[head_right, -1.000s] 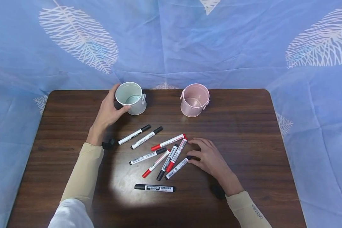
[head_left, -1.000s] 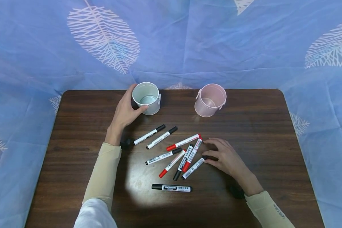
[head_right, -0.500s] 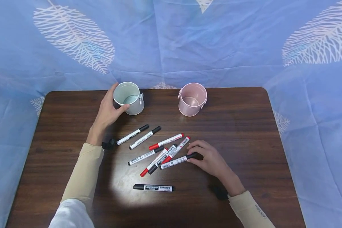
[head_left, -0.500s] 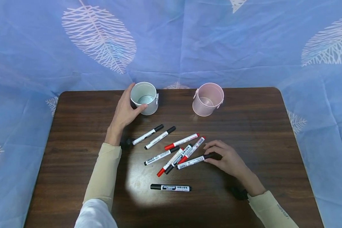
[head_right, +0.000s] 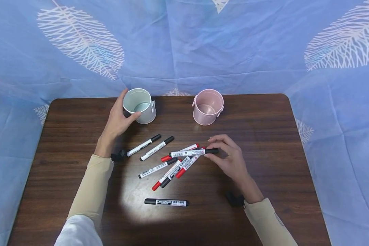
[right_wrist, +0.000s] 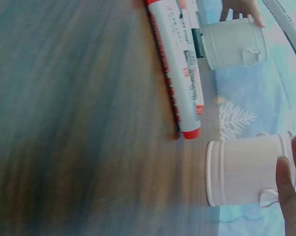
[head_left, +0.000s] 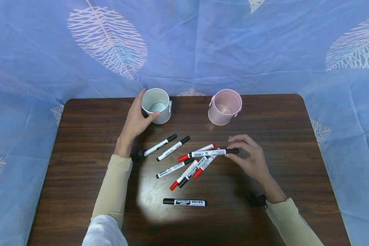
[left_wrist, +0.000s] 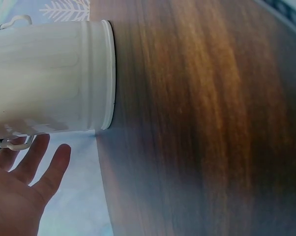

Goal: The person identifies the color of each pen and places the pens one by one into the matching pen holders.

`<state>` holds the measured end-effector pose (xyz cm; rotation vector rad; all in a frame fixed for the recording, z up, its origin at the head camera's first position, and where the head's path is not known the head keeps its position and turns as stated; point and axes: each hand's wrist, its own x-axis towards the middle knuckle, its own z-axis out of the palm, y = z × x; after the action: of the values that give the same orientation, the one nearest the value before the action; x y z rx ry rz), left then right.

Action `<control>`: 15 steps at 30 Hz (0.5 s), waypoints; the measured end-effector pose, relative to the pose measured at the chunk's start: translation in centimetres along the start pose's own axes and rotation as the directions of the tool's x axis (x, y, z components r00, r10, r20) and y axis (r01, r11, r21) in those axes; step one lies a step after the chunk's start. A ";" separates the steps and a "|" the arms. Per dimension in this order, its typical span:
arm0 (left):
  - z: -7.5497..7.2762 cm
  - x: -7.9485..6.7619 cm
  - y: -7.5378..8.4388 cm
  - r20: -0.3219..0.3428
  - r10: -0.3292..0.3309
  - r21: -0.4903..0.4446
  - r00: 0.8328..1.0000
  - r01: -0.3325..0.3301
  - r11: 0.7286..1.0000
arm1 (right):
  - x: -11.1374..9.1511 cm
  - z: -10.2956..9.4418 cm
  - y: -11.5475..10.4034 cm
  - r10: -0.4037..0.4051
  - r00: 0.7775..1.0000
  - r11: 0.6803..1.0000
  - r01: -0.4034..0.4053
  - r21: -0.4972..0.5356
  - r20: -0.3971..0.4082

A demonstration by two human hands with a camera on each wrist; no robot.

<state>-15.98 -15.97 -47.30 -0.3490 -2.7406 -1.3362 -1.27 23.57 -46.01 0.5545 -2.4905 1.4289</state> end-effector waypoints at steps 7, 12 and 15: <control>-0.1 0.0 0.0 0.010 0.016 -0.010 1.000 -0.016 1.000 | 1.7 -0.5 -2.7 -0.113 0.989 0.993 0.116 0.024 -0.091; -0.1 0.0 0.0 0.032 0.021 -0.028 0.999 -0.020 0.999 | 3.3 -0.9 -4.1 -0.185 0.976 0.981 0.191 0.041 -0.117; 0.0 0.1 0.0 0.037 0.014 -0.040 0.999 -0.012 0.999 | 4.3 -0.9 -4.1 -0.212 0.967 0.975 0.219 0.042 -0.142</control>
<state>-16.06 -15.97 -47.25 -0.3977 -2.7397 -1.3964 -3.39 21.53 -40.79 0.6906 -2.2137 1.4077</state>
